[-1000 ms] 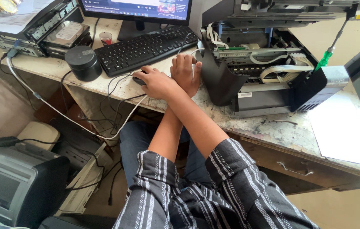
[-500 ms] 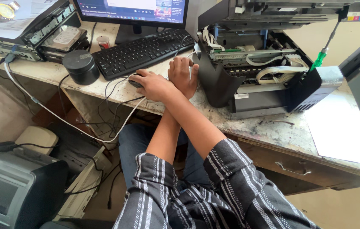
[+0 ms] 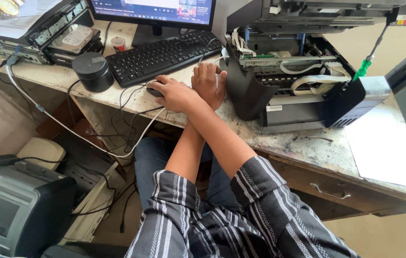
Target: The person repairs an inkjet printer on a workbench, using a screwdriver to loosen and remove screws from the printer's side panel and internal components. They reposition the printer, work on its internal parts by hand, and use the computer mouse and keyboard at the desk while checking the printer.
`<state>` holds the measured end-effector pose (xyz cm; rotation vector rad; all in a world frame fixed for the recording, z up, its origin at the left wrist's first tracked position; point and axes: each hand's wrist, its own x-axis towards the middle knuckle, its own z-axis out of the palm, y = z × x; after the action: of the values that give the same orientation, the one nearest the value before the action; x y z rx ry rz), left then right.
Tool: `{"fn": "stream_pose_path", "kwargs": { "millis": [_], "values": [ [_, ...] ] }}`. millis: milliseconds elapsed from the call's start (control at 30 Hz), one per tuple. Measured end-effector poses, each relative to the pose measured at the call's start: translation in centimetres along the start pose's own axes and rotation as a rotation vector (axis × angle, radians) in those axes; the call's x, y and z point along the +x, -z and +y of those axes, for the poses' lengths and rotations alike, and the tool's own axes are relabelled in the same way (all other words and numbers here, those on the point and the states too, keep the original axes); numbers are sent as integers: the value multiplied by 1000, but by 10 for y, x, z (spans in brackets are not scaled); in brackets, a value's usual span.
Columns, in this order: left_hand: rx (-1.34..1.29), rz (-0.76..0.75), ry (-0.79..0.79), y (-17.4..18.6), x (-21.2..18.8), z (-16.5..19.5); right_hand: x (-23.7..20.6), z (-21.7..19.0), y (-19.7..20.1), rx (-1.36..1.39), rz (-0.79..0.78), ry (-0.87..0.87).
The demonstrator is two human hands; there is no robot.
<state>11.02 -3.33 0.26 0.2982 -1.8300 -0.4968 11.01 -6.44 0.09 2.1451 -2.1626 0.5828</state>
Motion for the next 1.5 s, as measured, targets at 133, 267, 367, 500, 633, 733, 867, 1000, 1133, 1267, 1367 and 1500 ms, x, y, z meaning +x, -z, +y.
{"fn": "stream_pose_path", "kwargs": {
  "millis": [133, 267, 367, 500, 633, 733, 867, 1000, 1133, 1267, 1367, 1500],
  "values": [
    [14, -4, 9, 1, 0, 0, 0, 1, -1, -1, 18, 29],
    [20, -6, 0, 4, 1, 1, 1, -1, -1, 6, 23, 41],
    [21, -12, 5, 6, 0, 1, 0, -2, 0, 18, 14, 47],
    [15, -12, 4, 6, -1, 1, -2, -4, 2, 19, 26, 75],
    [37, -7, -7, 4, 0, -1, -2, -7, 4, 4, 30, 72],
    [41, -7, -10, 3, 1, -1, -3, -7, 5, -8, 24, 58],
    [39, 3, -15, 4, 0, 0, -3, -6, 3, 27, 31, 73],
    [32, 10, -10, 4, 0, 0, -1, -2, -1, 41, 51, 105],
    [28, 3, -17, 5, -1, 0, -1, 0, -3, 45, 43, 101],
    [27, 6, -13, 4, -1, 0, -2, -3, 0, 36, 43, 102],
    [40, 6, -12, 2, -1, -2, -4, -10, 6, 16, 14, 28],
    [36, 13, -44, 3, -1, -2, -12, -26, 27, -88, 263, 174]
  ]
}}
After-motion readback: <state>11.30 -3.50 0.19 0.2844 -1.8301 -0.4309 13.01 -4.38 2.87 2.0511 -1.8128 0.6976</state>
